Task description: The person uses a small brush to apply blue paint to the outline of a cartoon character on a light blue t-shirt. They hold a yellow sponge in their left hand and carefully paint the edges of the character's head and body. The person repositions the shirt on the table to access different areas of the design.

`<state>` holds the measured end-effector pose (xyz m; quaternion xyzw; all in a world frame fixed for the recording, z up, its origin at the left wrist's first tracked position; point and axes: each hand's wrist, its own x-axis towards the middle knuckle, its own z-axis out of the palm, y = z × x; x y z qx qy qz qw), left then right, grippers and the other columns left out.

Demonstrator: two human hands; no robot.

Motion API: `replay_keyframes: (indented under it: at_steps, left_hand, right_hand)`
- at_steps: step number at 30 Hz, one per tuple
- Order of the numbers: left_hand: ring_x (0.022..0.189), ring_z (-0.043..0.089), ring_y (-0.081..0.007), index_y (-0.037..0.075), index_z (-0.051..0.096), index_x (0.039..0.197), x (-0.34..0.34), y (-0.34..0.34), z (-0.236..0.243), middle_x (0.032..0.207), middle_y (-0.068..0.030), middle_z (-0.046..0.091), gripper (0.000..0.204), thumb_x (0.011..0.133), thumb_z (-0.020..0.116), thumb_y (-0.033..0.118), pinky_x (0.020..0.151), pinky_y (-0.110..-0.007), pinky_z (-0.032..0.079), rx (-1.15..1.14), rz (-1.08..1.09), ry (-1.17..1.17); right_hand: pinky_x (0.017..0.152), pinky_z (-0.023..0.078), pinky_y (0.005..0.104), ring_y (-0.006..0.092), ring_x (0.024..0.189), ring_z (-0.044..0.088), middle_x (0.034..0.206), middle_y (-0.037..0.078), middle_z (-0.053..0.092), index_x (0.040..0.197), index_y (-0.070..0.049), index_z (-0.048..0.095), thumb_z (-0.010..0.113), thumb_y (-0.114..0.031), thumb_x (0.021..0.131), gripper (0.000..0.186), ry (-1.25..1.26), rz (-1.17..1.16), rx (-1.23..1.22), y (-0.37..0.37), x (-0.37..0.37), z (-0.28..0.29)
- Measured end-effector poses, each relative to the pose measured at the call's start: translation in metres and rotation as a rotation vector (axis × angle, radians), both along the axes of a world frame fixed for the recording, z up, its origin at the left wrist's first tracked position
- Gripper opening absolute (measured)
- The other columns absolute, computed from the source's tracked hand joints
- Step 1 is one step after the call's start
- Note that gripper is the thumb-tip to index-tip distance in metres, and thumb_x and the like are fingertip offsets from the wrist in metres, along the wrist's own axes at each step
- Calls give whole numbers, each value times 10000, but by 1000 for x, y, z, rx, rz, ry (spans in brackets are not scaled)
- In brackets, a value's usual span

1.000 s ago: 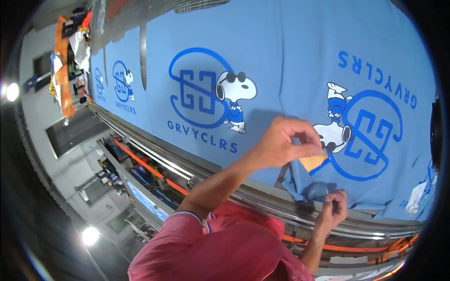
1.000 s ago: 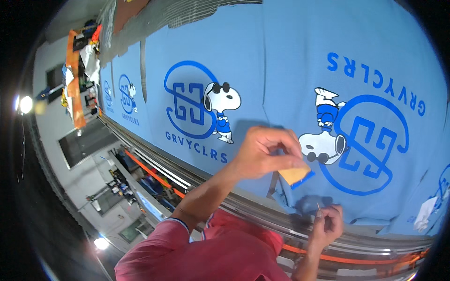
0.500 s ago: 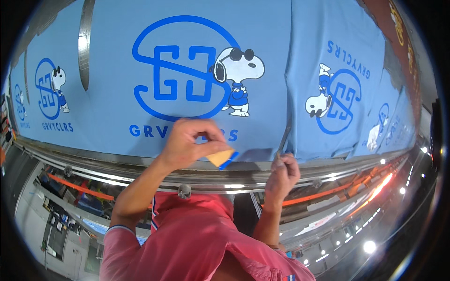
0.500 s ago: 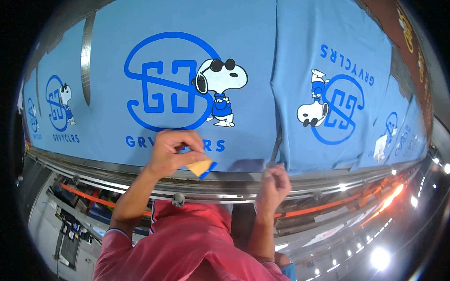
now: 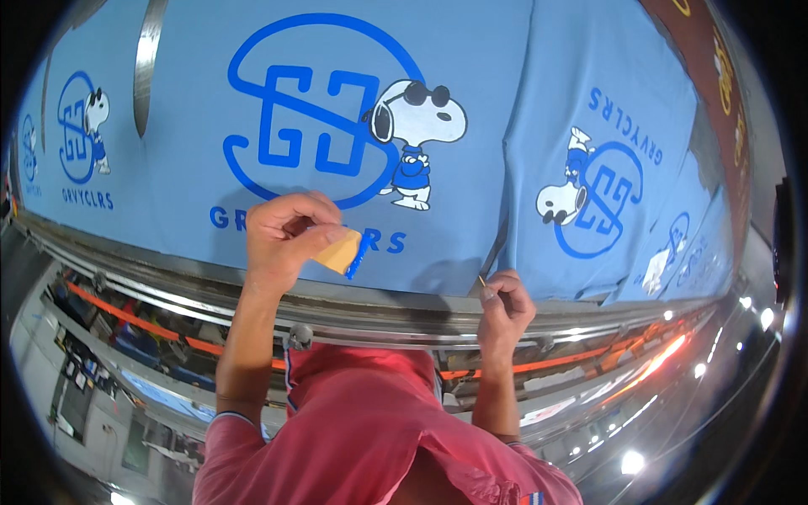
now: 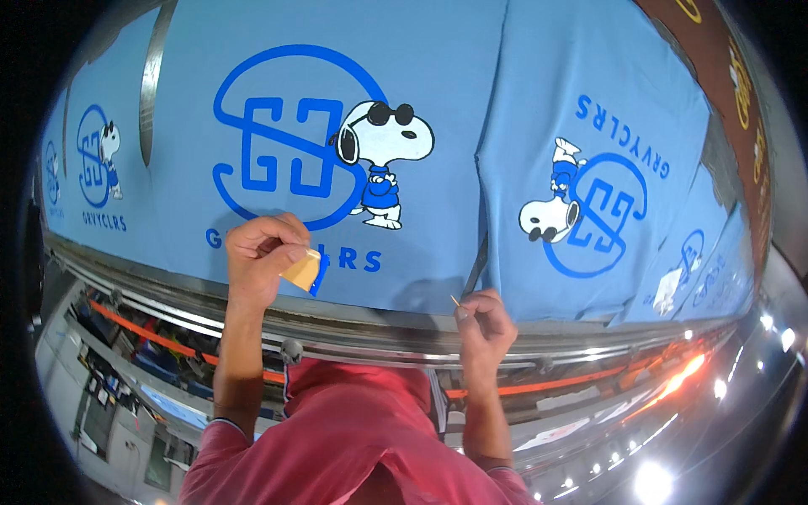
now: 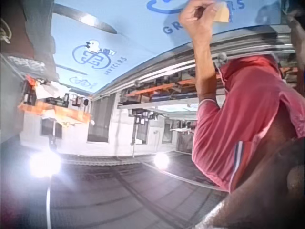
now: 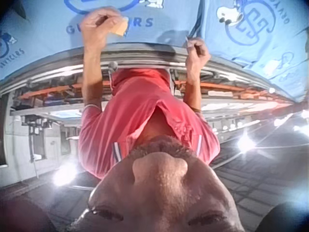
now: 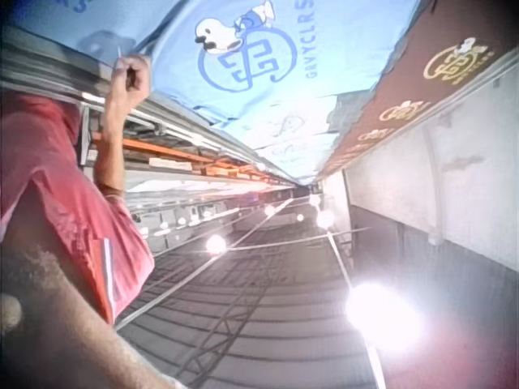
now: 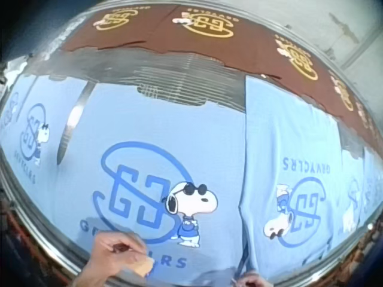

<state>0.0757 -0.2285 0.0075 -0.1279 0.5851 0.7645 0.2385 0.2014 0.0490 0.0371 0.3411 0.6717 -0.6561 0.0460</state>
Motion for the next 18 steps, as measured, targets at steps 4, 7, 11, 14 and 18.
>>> replay_keyframes:
  at_steps: [4,7,11,14,18]
  left_hand:
    - [752,601,-135,-31,646,826,21,2,-1,820,-111,648,113,738,679,-92,675,-245,470,0,323,18]
    - [772,603,-152,-30,639,842,39,11,-1,838,-126,648,114,743,676,-74,702,-261,475,-24,533,80]
    - [793,607,-172,-35,631,860,64,20,18,855,-135,651,132,740,677,-62,725,-270,481,-54,729,51]
    - [792,609,-168,-39,633,859,58,29,14,859,-127,654,126,745,686,-54,737,-269,484,-126,776,37]
    - [774,613,-160,-41,638,876,52,21,-12,887,-126,663,77,805,666,-28,738,-263,490,-183,797,111]
  right_hand:
    - [655,398,244,124,757,505,832,53,541,798,8,594,591,90,767,87,56,290,-91,53,-40,-3]
    - [644,397,248,135,735,495,830,53,545,793,-10,595,575,65,768,81,176,505,-24,104,-99,-13]
    - [627,376,244,128,713,464,872,69,544,786,3,582,540,65,773,76,235,357,-136,126,-175,9]
    - [623,367,245,120,727,459,887,81,542,795,11,587,560,51,801,48,375,497,15,156,-200,-5]
    - [623,371,249,129,765,475,895,89,552,816,21,604,593,7,842,33,538,690,140,164,-254,-37]
